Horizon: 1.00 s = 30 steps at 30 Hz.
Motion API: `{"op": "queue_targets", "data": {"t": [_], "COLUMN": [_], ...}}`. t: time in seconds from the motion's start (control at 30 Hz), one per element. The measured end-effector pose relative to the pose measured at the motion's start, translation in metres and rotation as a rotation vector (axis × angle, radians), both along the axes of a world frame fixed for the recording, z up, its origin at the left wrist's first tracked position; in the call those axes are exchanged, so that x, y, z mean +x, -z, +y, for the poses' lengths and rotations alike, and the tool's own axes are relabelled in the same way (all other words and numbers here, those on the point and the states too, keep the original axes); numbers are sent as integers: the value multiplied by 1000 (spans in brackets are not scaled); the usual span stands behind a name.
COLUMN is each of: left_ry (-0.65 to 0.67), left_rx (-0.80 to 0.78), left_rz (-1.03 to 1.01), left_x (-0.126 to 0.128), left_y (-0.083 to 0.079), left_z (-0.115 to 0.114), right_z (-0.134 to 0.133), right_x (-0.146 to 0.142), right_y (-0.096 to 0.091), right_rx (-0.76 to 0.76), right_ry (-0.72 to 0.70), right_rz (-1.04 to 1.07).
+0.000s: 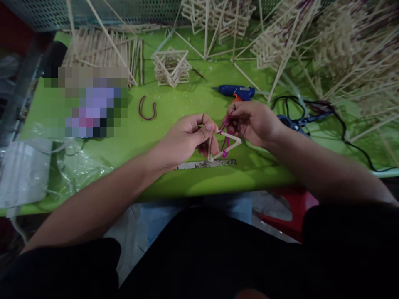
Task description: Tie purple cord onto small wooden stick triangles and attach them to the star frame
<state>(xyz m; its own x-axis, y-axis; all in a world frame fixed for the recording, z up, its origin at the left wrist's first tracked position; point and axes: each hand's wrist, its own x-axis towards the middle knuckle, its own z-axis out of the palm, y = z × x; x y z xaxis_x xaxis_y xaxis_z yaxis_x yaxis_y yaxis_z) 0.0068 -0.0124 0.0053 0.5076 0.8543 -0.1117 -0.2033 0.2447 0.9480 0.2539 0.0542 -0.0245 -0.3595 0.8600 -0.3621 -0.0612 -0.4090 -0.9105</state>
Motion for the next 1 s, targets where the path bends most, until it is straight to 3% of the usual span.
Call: {"op": "queue_targets", "data": {"t": [0.3,0.57,0.7,0.87,1.0], "left_ry": [25,96,56,-4,-21], "left_rx": [31,122,155,133,112], "left_rz": [3,22,46,92,106], "left_x": [-3,-8,-10,-11,-10], "left_y": [-3,-10,-11,-14,-17], "left_z": [1,1,2,2,1], "right_z": [2,-3,1,-6,-20], "right_x": [8,8,10,13,7], "right_y": [-6,-33,-28,-30,-36], "right_rx": [140,46,246,421,625], "right_ry": [4,-111,-87,-429,-327], "right_rz": [-4,220,64,-325,-307]}}
